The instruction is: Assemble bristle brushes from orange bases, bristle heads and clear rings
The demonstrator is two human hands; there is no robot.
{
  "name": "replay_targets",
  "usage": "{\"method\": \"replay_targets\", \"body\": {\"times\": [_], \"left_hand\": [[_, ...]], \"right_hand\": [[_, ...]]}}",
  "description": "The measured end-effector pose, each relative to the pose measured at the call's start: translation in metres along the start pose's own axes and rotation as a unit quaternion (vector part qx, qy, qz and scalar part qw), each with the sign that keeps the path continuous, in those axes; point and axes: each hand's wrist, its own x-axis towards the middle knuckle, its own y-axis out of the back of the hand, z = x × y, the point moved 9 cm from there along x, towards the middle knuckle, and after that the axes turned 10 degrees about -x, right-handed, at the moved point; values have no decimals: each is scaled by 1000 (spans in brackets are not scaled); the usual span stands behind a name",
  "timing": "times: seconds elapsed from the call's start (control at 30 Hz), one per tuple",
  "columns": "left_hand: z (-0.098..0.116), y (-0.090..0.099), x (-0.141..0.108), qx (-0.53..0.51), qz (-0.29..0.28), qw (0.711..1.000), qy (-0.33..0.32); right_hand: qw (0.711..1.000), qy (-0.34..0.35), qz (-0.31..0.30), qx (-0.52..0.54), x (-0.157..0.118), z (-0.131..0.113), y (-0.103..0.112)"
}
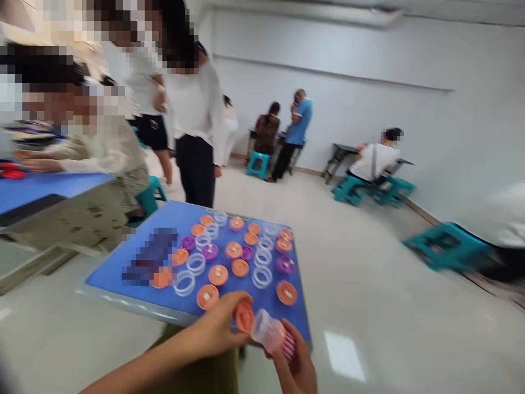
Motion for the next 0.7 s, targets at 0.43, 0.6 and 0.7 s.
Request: {"method": "replay_targets", "body": {"times": [0.43, 0.6, 0.7], "left_hand": [[3, -7, -2, -43, -113, 993, 16], [-2, -6, -5, -38, -122, 991, 41], [-6, -10, -8, -49, -151, 986, 44]], "right_hand": [[993, 82, -67, 59, -3, -16, -10], [985, 139, -105, 14, -4, -33, -13], [980, 156, -124, -2, -5, -38, -14]]}}
